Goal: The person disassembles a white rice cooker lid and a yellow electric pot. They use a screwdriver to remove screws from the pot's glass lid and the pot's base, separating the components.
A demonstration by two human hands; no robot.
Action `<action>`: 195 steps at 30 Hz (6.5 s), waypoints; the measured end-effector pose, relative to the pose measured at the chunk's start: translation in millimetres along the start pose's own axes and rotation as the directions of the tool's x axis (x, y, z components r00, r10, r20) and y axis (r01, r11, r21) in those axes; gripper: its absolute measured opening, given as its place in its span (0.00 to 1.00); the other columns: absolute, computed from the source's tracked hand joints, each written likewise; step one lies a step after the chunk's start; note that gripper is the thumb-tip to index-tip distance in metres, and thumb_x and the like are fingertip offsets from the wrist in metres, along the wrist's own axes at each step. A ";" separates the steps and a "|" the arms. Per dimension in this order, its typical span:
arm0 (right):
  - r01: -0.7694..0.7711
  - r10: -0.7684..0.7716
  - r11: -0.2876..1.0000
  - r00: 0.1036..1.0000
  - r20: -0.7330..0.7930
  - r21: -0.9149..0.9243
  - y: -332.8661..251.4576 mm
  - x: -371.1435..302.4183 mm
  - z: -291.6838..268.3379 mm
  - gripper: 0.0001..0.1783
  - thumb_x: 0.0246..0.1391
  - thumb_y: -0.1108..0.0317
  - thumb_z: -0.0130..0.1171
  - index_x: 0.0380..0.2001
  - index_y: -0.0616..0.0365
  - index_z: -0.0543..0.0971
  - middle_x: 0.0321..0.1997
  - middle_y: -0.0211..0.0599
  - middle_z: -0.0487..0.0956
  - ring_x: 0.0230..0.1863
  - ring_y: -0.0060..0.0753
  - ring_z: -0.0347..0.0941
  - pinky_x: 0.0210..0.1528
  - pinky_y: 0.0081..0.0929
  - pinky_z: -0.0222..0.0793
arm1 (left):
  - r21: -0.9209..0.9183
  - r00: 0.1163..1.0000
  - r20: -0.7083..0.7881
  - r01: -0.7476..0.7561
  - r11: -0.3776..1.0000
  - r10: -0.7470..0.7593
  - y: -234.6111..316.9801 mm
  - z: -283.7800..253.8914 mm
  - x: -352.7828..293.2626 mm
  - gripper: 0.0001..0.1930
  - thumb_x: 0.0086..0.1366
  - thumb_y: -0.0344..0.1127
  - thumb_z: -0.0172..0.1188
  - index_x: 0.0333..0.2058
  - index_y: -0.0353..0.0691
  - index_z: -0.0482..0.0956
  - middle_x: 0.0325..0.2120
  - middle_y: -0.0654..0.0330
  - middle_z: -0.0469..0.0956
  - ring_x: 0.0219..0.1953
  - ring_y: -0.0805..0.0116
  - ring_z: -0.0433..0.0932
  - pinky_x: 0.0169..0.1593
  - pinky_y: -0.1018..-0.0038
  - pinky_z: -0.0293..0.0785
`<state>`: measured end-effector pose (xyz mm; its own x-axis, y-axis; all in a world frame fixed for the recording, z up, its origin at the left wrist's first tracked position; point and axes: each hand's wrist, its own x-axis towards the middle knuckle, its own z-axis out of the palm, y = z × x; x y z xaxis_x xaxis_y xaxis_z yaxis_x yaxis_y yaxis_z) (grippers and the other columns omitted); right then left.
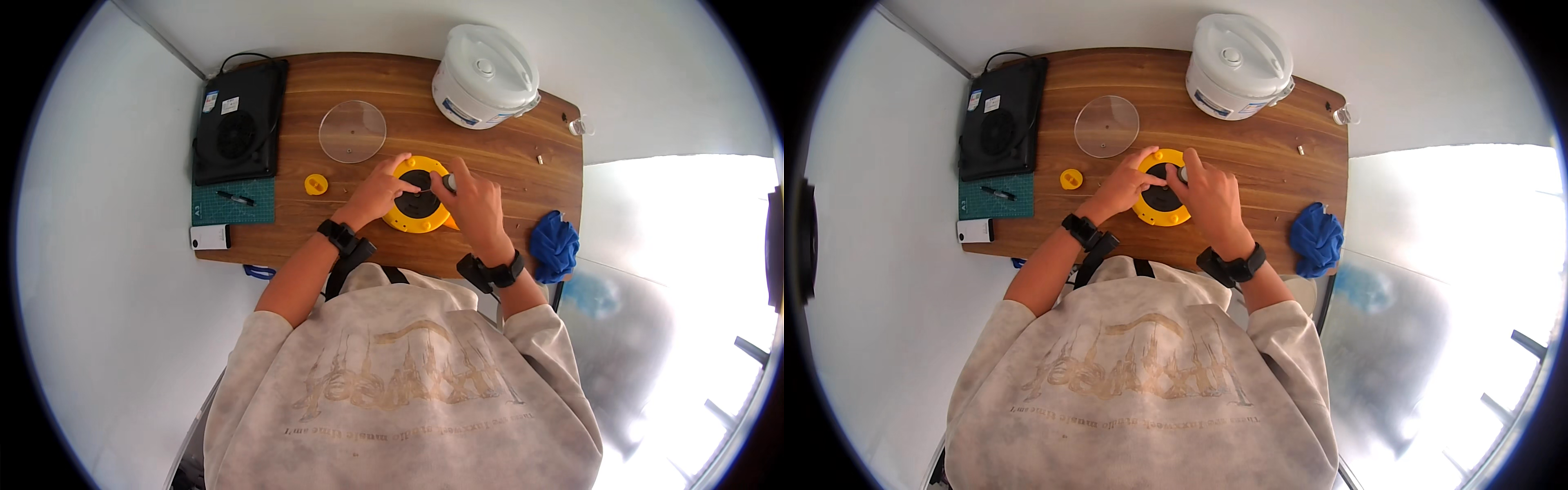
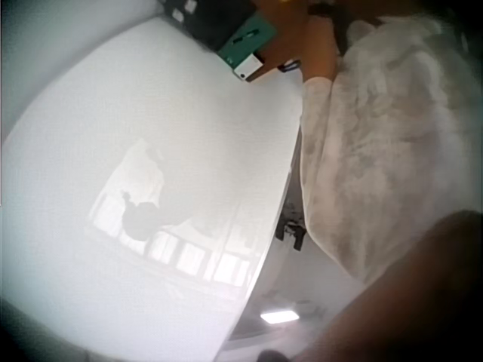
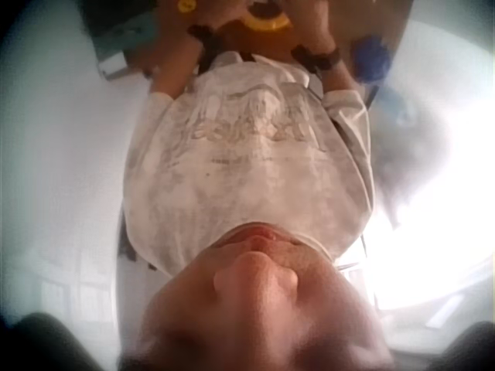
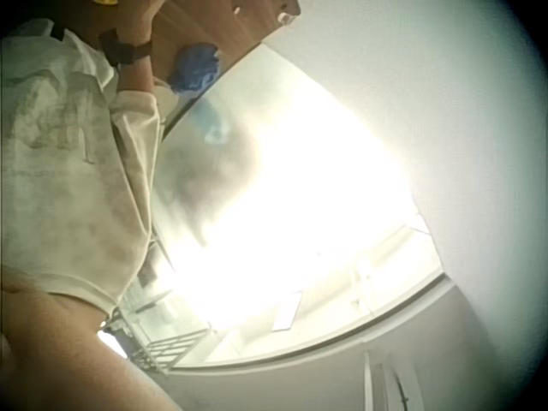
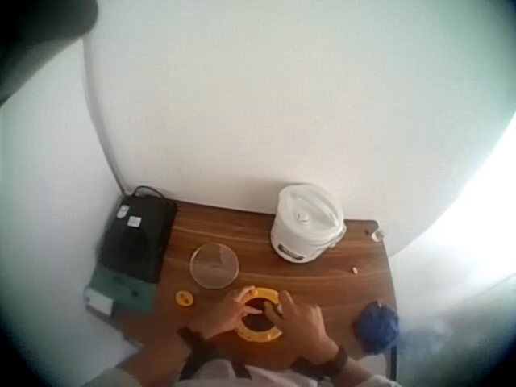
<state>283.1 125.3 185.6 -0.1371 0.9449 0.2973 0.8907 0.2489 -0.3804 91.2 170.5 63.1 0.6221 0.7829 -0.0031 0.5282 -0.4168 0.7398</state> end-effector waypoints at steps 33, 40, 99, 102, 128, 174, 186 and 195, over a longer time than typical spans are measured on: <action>-0.031 0.035 0.996 0.998 -0.054 0.078 9.0 -6.2 7.0 0.16 0.57 0.59 0.66 0.30 0.58 0.72 0.16 0.43 0.75 0.17 0.50 0.74 0.18 0.38 0.68 | -0.012 1.000 -0.020 -0.015 1.000 0.015 -2.8 2.3 -3.3 0.17 0.60 0.20 0.62 0.41 0.51 0.87 0.67 0.57 0.61 0.67 0.54 0.63 0.67 0.65 0.64; -0.081 0.086 0.990 0.995 -0.044 0.118 12.4 -7.3 4.5 0.16 0.57 0.59 0.66 0.30 0.57 0.71 0.15 0.41 0.75 0.17 0.48 0.74 0.18 0.37 0.69 | 0.006 1.000 -0.019 -0.021 1.000 0.021 -3.1 1.5 -4.2 0.17 0.60 0.20 0.62 0.41 0.52 0.87 0.68 0.57 0.61 0.66 0.55 0.63 0.67 0.65 0.65; -0.116 0.099 0.993 0.846 0.523 0.001 -18.0 23.0 -38.2 0.18 0.65 0.54 0.55 0.43 0.59 0.70 0.24 0.52 0.78 0.30 0.58 0.77 0.33 0.49 0.71 | -0.033 0.994 0.086 -0.062 0.998 0.065 -16.7 -5.2 3.5 0.20 0.59 0.19 0.62 0.46 0.53 0.85 0.69 0.50 0.58 0.68 0.48 0.62 0.69 0.63 0.63; -0.187 0.239 0.970 0.851 0.467 -0.156 -28.8 30.4 -32.7 0.20 0.63 0.50 0.57 0.41 0.59 0.75 0.26 0.52 0.80 0.32 0.58 0.78 0.35 0.49 0.74 | -0.030 0.990 0.120 -0.066 0.997 0.069 -17.0 -3.8 4.3 0.21 0.58 0.19 0.62 0.45 0.54 0.86 0.70 0.50 0.57 0.68 0.47 0.62 0.69 0.63 0.63; -0.028 -0.017 0.997 0.815 0.579 0.068 -36.0 11.8 -29.5 0.08 0.62 0.67 0.58 0.42 0.56 0.73 0.34 0.48 0.75 0.34 0.55 0.76 0.36 0.44 0.71 | -0.109 0.985 0.137 -0.091 0.990 0.106 -24.9 -0.9 3.6 0.24 0.56 0.14 0.58 0.43 0.53 0.87 0.70 0.49 0.55 0.70 0.49 0.58 0.71 0.63 0.60; -0.052 0.211 0.919 0.901 0.378 -0.390 -76.4 -2.0 -8.4 0.16 0.65 0.53 0.55 0.42 0.54 0.69 0.23 0.44 0.80 0.24 0.56 0.78 0.24 0.47 0.74 | -0.225 0.982 0.135 -0.096 0.970 0.128 -42.9 7.3 10.5 0.20 0.57 0.16 0.60 0.41 0.51 0.86 0.71 0.50 0.55 0.70 0.48 0.60 0.69 0.62 0.63; -0.095 0.065 0.994 0.904 0.422 0.049 -65.2 1.7 -18.0 0.15 0.57 0.72 0.58 0.47 0.57 0.69 0.45 0.47 0.75 0.41 0.60 0.77 0.40 0.48 0.76 | -0.229 0.984 0.112 -0.112 0.967 0.141 -46.1 11.1 10.8 0.20 0.57 0.15 0.59 0.42 0.50 0.86 0.71 0.51 0.55 0.70 0.48 0.60 0.69 0.62 0.62; -0.159 0.101 0.982 0.904 0.416 0.106 -37.4 4.5 -20.5 0.17 0.48 0.78 0.57 0.44 0.56 0.74 0.45 0.53 0.74 0.41 0.58 0.76 0.43 0.43 0.74 | -0.200 0.981 0.127 -0.117 0.973 0.144 -38.8 1.3 9.1 0.22 0.56 0.16 0.60 0.41 0.53 0.88 0.71 0.49 0.55 0.70 0.48 0.59 0.70 0.63 0.61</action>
<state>258.0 115.9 219.2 -0.2143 0.9675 -0.1342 0.8501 0.1171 -0.5135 77.1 193.2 33.6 0.7601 0.6496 0.0182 0.3256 -0.4049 0.8544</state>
